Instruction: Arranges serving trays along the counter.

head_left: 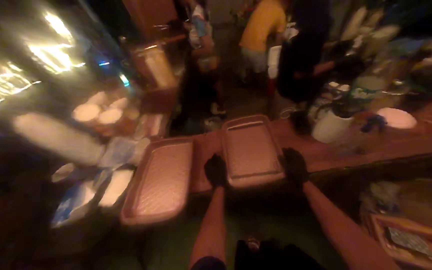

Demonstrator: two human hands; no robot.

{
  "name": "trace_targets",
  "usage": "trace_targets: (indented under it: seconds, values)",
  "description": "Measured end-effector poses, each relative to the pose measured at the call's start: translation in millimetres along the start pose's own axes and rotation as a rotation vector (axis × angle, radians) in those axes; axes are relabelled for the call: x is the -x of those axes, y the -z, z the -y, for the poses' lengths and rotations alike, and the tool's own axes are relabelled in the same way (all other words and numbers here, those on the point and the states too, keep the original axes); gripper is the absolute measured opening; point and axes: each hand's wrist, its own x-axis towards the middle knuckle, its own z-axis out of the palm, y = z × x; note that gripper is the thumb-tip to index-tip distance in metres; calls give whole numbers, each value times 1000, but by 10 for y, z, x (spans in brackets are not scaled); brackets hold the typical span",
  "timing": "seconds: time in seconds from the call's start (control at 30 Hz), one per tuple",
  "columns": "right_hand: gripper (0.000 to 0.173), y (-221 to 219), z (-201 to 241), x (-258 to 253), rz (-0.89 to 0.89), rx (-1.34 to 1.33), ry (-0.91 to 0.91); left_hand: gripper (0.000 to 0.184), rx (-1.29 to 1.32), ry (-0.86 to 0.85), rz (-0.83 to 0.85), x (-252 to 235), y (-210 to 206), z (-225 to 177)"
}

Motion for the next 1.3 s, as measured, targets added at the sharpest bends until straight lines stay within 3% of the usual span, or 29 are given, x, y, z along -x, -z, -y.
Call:
trace_targets:
  seconds: [0.67,0.9,1.07,1.3]
  values:
    - [61,152,96,28,49,-105,-85,45,147,24,112,153,717,-578]
    - [62,43,21,-1,20,-70,-42,44,175,10,71,128,628,-464]
    - [64,5,35,4,39,-6,-75,46,146,-22,-35,39,211,-116]
    - [60,57,95,-16,43,7,-100,45,106,-31,-50,36,192,-96]
